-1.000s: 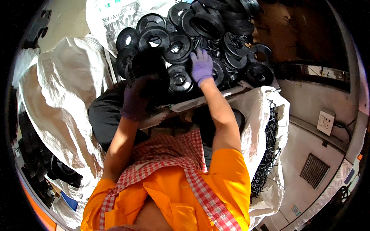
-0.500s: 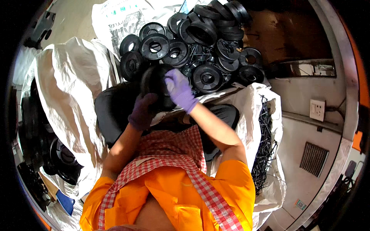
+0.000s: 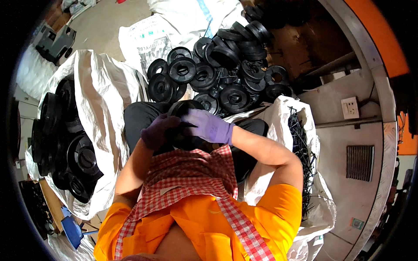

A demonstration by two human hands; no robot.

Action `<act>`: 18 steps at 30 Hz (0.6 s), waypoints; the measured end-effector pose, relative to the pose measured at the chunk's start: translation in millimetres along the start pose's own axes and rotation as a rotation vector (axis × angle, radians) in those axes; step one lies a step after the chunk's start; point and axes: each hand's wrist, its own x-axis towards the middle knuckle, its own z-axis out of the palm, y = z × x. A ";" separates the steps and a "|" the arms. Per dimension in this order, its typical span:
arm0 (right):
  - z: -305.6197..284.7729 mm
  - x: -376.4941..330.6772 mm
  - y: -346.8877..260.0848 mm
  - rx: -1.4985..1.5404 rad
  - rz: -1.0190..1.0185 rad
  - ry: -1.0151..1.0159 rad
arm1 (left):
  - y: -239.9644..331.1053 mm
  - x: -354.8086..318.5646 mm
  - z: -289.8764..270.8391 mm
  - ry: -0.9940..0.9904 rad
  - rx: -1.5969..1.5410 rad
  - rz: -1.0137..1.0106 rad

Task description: The person sorts black circular parts and cords from a pile into separate bags while sitting on the floor.

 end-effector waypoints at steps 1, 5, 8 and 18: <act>-0.1 -3.7 1.1 -0.008 -0.015 -0.031 | -2.0 -1.3 3.9 0.001 -0.029 -0.016; 0.7 5.5 -31.8 0.550 0.868 0.174 | -45.1 9.3 -2.2 0.107 0.149 0.358; 7.4 3.3 -25.2 1.413 1.131 0.203 | -48.1 -1.1 35.2 0.476 0.879 0.523; 17.5 -0.2 -21.2 1.167 1.289 0.183 | -56.9 8.0 25.7 0.305 0.257 0.455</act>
